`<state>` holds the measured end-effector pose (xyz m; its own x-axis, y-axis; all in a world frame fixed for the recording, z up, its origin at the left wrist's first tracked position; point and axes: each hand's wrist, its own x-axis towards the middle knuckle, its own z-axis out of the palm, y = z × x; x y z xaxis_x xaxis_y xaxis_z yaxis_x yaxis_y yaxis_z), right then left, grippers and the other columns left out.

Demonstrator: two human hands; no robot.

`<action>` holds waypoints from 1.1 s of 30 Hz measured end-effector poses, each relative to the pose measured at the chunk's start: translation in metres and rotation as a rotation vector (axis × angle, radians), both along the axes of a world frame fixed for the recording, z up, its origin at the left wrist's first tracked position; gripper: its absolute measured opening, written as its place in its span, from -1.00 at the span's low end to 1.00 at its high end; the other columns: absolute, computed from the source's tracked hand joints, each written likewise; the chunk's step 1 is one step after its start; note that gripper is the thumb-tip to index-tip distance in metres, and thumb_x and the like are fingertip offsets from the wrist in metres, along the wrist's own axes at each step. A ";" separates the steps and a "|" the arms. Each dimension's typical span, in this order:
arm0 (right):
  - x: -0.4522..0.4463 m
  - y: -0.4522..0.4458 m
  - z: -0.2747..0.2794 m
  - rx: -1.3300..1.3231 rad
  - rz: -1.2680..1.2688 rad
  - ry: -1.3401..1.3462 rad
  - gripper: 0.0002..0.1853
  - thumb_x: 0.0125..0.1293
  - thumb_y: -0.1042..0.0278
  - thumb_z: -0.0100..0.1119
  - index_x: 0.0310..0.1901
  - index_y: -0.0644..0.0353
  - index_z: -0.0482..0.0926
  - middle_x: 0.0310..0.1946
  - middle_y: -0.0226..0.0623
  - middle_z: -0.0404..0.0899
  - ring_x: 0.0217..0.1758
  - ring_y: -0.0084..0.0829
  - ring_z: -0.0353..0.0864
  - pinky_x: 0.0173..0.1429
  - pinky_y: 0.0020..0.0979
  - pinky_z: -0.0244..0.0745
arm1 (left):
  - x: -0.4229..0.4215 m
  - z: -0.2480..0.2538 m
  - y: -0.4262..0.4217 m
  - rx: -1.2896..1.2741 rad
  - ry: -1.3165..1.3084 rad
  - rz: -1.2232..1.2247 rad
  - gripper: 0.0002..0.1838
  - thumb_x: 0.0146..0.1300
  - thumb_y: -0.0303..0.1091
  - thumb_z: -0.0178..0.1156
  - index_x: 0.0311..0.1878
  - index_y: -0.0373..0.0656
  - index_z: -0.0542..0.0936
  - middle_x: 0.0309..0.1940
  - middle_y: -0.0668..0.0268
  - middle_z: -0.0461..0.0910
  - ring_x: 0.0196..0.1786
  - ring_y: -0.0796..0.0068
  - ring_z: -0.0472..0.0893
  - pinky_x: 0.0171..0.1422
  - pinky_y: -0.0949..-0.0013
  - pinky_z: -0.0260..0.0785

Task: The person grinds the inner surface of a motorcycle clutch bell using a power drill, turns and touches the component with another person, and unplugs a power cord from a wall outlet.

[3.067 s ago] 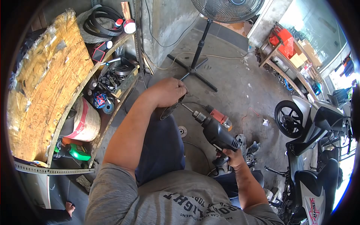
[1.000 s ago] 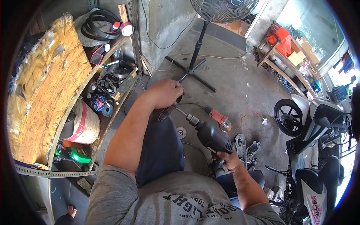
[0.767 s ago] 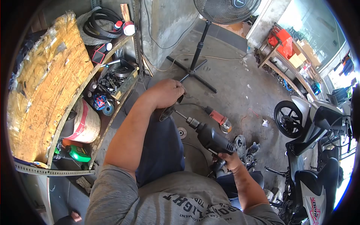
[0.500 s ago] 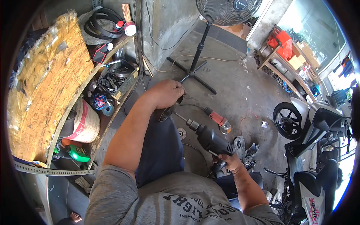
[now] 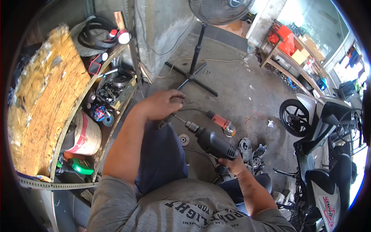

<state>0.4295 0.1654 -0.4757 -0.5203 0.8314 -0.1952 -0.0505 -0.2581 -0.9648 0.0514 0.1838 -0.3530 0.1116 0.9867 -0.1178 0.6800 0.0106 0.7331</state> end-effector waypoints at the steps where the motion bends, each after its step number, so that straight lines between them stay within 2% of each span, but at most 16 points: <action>1: 0.002 0.003 -0.006 0.022 0.012 -0.026 -0.56 0.08 0.54 0.47 0.03 0.31 0.59 -0.34 -0.33 0.68 -0.42 -0.53 0.55 -0.24 -0.53 0.47 | -0.003 -0.007 -0.006 0.005 0.008 -0.017 -0.51 0.31 -0.15 0.10 0.25 -0.12 0.58 0.03 0.22 0.70 0.00 0.25 0.64 0.16 0.25 0.45; 3: 0.003 0.002 -0.016 0.053 0.044 -0.074 -0.57 0.07 0.53 0.48 0.01 0.31 0.60 -0.35 -0.35 0.68 -0.42 -0.55 0.53 -0.24 -0.54 0.45 | -0.008 -0.023 -0.018 0.279 -0.034 -0.066 -0.47 0.33 -0.14 0.16 0.34 -0.06 0.51 0.08 0.25 0.68 0.02 0.29 0.64 0.18 0.27 0.44; 4: 0.003 0.000 -0.016 0.050 0.035 -0.066 -0.57 0.07 0.53 0.48 0.01 0.31 0.60 -0.35 -0.35 0.68 -0.42 -0.55 0.53 -0.24 -0.54 0.45 | -0.006 -0.022 -0.019 0.275 -0.027 -0.076 -0.47 0.33 -0.14 0.16 0.34 -0.06 0.51 0.08 0.25 0.68 0.02 0.29 0.64 0.18 0.27 0.44; 9: 0.001 0.004 -0.009 0.155 0.071 -0.085 -0.59 0.06 0.52 0.49 -0.02 0.31 0.61 -0.35 -0.37 0.67 -0.42 -0.56 0.51 -0.25 -0.54 0.43 | 0.001 -0.009 -0.026 0.152 -0.193 0.175 -0.49 0.38 -0.12 0.16 0.35 -0.04 0.50 0.11 0.26 0.67 0.04 0.31 0.64 0.18 0.30 0.44; 13: -0.003 -0.001 -0.011 0.188 0.111 -0.058 -0.59 0.08 0.53 0.47 -0.01 0.32 0.59 -0.36 -0.35 0.67 -0.44 -0.53 0.54 -0.25 -0.53 0.45 | -0.002 0.018 -0.025 -0.075 0.014 0.171 -0.54 0.45 -0.08 0.10 0.31 -0.08 0.54 0.10 0.25 0.67 0.04 0.32 0.64 0.17 0.31 0.44; 18: -0.008 -0.001 -0.006 -0.085 0.054 -0.004 -0.60 0.12 0.56 0.44 0.01 0.34 0.57 -0.36 -0.31 0.66 -0.45 -0.50 0.57 -0.27 -0.51 0.49 | -0.012 -0.002 -0.012 -0.057 -0.019 0.271 -0.54 0.50 -0.03 0.04 0.25 -0.13 0.58 0.09 0.24 0.68 0.03 0.31 0.64 0.18 0.30 0.44; 23: -0.007 0.000 -0.014 -0.047 0.135 0.036 -0.60 0.15 0.58 0.41 0.03 0.35 0.55 -0.37 -0.26 0.66 -0.44 -0.45 0.61 -0.28 -0.48 0.53 | -0.002 -0.004 -0.012 0.020 -0.013 0.197 -0.56 0.51 -0.04 -0.01 0.17 -0.17 0.60 0.02 0.15 0.70 -0.04 0.16 0.66 0.11 0.20 0.47; 28: -0.006 0.005 0.000 -0.129 0.086 0.105 -0.59 0.15 0.59 0.41 0.04 0.36 0.54 -0.38 -0.25 0.65 -0.45 -0.43 0.60 -0.29 -0.46 0.54 | -0.001 -0.007 -0.006 0.024 0.043 0.153 -0.58 0.51 -0.09 -0.04 0.14 -0.19 0.60 -0.02 0.12 0.70 -0.06 0.11 0.65 0.08 0.18 0.47; 33: 0.003 0.005 -0.013 -0.057 0.075 0.021 -0.49 0.18 0.58 0.34 0.20 0.34 0.48 -0.26 -0.13 0.67 -0.40 -0.31 0.64 -0.25 -0.34 0.60 | 0.001 -0.005 -0.005 -0.006 0.050 0.150 -0.58 0.53 -0.09 -0.05 0.18 -0.16 0.60 0.06 0.23 0.69 0.03 0.18 0.64 0.19 0.23 0.43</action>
